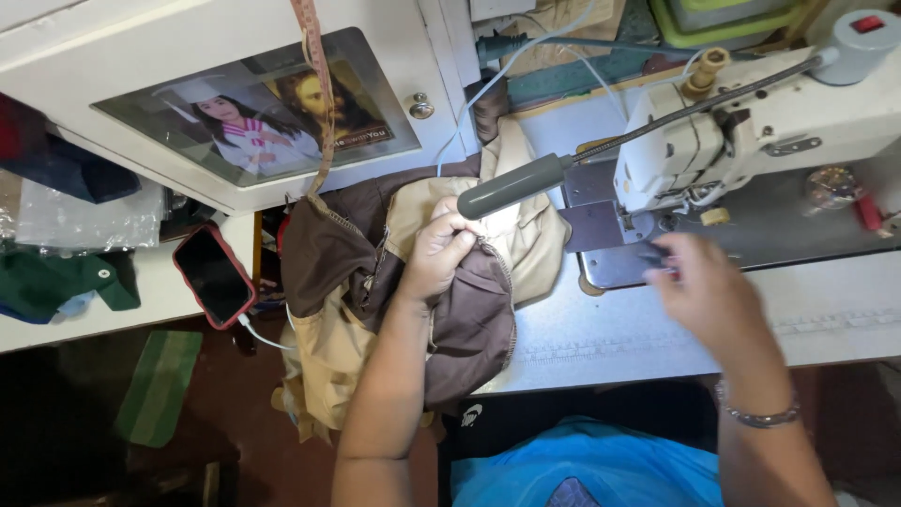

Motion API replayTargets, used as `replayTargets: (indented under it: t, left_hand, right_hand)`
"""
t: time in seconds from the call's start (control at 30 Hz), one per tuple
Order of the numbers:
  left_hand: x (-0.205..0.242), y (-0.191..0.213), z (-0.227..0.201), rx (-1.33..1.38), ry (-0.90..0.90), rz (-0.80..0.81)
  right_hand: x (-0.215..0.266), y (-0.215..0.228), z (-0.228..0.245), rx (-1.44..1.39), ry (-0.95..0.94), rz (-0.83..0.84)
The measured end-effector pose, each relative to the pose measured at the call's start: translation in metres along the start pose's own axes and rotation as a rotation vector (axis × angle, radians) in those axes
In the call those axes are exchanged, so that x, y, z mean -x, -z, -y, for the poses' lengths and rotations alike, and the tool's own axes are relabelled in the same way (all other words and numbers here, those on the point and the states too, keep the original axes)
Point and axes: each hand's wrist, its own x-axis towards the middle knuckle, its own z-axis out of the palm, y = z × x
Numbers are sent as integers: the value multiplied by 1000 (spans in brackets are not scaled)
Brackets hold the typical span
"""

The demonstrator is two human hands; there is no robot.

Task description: The person uses scissors to cut threads and fabric from a beige and brown garment. They manipulate the fabric with both hands, pulling and trimming excess material while working at a sewing machine table.

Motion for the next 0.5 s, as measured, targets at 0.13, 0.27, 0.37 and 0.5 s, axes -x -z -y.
replayTargets:
  t: [0.13, 0.27, 0.37, 0.5]
  left_hand:
    - [0, -5, -3, -20, -31, -5]
    - [-1, -22, -35, -371, -73, -33]
    - [7, -22, -45, -378, -136, -46]
    - [21, -11, -56, -9, -35, -73]
  right_hand:
    - [-16, 0, -72, 204, -243, -5]
    - [-22, -17, -124, 355, -87, -283]
    - [0, 0, -87, 258, 65, -281]
    - [6, -1, -22, -228, 404, -51]
